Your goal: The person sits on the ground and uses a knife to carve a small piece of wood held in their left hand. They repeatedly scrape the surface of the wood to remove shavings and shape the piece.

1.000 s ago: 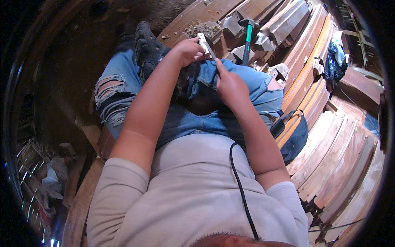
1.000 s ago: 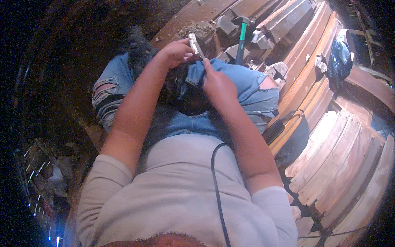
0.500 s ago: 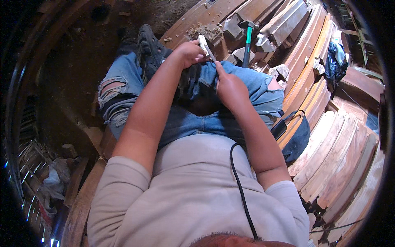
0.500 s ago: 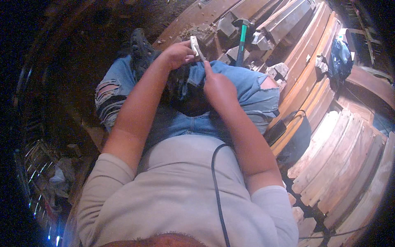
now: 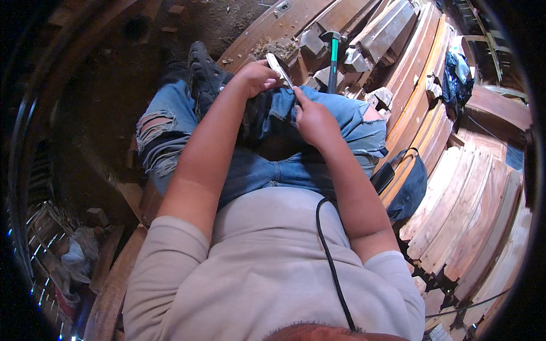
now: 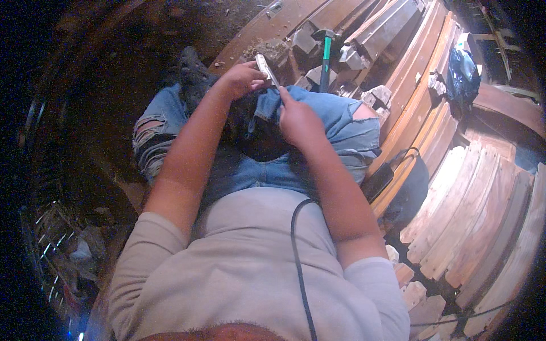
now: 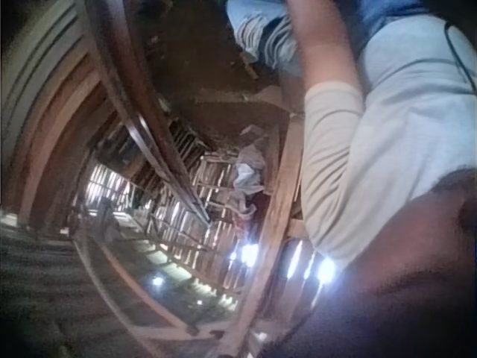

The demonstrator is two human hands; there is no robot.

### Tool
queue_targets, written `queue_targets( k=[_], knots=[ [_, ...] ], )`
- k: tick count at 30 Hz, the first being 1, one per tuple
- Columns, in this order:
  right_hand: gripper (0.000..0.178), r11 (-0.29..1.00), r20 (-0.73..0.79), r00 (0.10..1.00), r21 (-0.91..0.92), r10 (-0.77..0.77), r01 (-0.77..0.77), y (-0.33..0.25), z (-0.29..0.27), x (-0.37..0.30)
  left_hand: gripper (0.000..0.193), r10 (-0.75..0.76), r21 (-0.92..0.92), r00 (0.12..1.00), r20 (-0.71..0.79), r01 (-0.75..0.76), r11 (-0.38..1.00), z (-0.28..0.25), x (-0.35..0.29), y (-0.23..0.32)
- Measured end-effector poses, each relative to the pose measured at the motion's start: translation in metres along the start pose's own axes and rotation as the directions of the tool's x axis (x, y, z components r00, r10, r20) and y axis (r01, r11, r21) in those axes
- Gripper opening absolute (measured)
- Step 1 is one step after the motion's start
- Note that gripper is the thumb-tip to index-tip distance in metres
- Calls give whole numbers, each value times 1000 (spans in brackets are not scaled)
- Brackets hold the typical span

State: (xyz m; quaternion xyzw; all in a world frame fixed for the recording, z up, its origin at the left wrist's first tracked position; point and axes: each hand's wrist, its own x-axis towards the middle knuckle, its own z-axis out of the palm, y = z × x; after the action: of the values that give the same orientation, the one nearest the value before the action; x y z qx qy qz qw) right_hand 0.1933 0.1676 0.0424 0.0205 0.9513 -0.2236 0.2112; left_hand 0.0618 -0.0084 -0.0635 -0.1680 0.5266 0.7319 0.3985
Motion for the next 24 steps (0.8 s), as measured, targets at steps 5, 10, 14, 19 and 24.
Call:
queue_targets(
  k=[5,10,14,19,24],
  knots=[
    [51,997,-14,998,53,-61,62,12,-1,1,42,40,20,999,-10,-40,999,-3,5,-6],
    [51,996,12,999,81,-31,30,9,-3,9,43,28,75,999,-26,-26,997,-1,6,-6],
    [51,994,-3,999,105,-36,37,14,3,15,41,33,31,999,17,-33,999,-3,12,-11],
    [51,993,9,1000,118,-30,28,6,0,22,34,45,59,999,24,-46,997,-8,14,-10],
    [50,981,-37,998,182,-60,66,11,7,44,39,13,88,1000,14,-15,996,-3,12,-6]
  ],
)
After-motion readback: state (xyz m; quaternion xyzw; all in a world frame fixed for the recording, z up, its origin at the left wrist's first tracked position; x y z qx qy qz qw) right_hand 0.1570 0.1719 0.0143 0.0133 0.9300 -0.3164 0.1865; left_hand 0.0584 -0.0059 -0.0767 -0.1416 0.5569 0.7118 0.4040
